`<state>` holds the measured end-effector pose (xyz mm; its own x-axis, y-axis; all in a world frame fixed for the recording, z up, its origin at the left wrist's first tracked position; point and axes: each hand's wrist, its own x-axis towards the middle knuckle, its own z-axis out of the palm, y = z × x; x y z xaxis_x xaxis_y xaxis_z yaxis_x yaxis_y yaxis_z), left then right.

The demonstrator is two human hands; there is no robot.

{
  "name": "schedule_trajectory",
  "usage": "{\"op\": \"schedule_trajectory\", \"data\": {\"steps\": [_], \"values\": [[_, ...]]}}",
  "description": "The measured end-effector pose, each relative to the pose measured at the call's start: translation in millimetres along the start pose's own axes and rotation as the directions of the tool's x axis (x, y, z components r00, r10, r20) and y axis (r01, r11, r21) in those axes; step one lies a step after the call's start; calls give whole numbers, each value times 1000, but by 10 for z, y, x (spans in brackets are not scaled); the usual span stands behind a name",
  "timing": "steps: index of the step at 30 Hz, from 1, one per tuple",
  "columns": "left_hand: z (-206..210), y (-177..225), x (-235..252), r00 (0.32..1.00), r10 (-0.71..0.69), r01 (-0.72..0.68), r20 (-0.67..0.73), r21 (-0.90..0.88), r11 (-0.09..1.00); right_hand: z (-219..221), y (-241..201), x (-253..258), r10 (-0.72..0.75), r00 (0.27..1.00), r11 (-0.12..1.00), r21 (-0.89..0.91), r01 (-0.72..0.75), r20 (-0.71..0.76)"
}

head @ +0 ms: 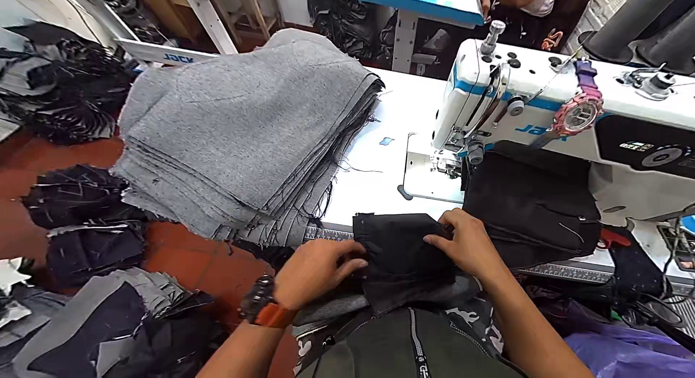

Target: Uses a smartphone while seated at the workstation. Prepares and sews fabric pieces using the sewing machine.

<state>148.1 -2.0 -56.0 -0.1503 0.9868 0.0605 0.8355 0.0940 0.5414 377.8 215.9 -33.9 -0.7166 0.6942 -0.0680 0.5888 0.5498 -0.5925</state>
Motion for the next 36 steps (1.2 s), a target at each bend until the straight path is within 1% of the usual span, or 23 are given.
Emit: {"op": "schedule_trajectory", "data": {"steps": [2,3,4,6,7,9,11,13,15,17,18,19,20,21,22,23,24,25,26,28,30,32,36], "values": [[128,85,108,973,76,-55,-217,100,993,-72,-22,6,-7,995,994,107,18,-96],[186,128,173,954,100,-65,-283,130,989,-116,-18,16,12,989,992,129,7,-145],[243,168,236,945,108,-62,-309,153,986,-155,-7,23,40,981,991,134,-14,-189],[359,241,339,953,90,-37,-290,183,982,-182,38,27,83,964,991,127,-52,-252],[409,267,383,957,74,-17,-282,199,980,-166,57,30,73,953,992,121,-39,-293],[475,315,479,960,47,18,-276,226,974,-139,87,23,-1,911,995,87,40,-412],[545,332,577,946,54,24,-320,235,972,-166,142,-21,-83,849,993,32,117,-523],[578,292,660,930,87,3,-356,246,969,-368,209,-112,-136,788,990,-56,128,-601],[554,235,708,924,98,-3,-371,247,969,-812,339,-232,-147,669,989,-129,77,-729],[511,191,727,929,89,-4,-360,230,973,-1394,648,-334,-94,477,995,-70,67,-874],[495,181,732,930,84,-5,-357,219,976,-1688,860,-351,-74,364,993,-36,111,-928],[485,178,733,932,81,-5,-353,212,977,-1962,1093,-337,-50,271,985,-2,175,-961],[480,174,730,934,75,0,-349,211,978,-2204,1313,-305,10,234,968,68,240,-972],[481,177,731,934,67,9,-352,210,978,-2409,1496,-267,77,262,940,158,301,-962],[486,181,732,933,57,20,-356,209,978,-2579,1640,-231,115,322,903,234,361,-940],[492,189,734,932,48,30,-359,210,977,-2709,1739,-203,107,387,871,274,407,-916],[498,194,735,931,42,38,-363,210,977,-2805,1792,-190,67,444,855,280,436,-894],[504,199,731,930,37,44,-367,209,977,-2874,1804,-182,27,484,842,281,460,-875],[513,201,727,928,32,49,-372,208,977,-2918,1792,-171,1,505,836,278,473,-863],[526,208,720,925,28,55,-379,206,977,-2943,1739,-141,3,518,834,288,471,-855],[533,197,717,923,35,50,-383,210,976,-2915,1697,-124,28,507,825,307,475,-861],[534,191,717,923,38,49,-383,214,976,-2902,1679,-107,48,487,818,314,482,-872],[534,187,709,924,37,52,-382,218,975,-2900,1636,-68,103,447,840,318,440,-889]]}}
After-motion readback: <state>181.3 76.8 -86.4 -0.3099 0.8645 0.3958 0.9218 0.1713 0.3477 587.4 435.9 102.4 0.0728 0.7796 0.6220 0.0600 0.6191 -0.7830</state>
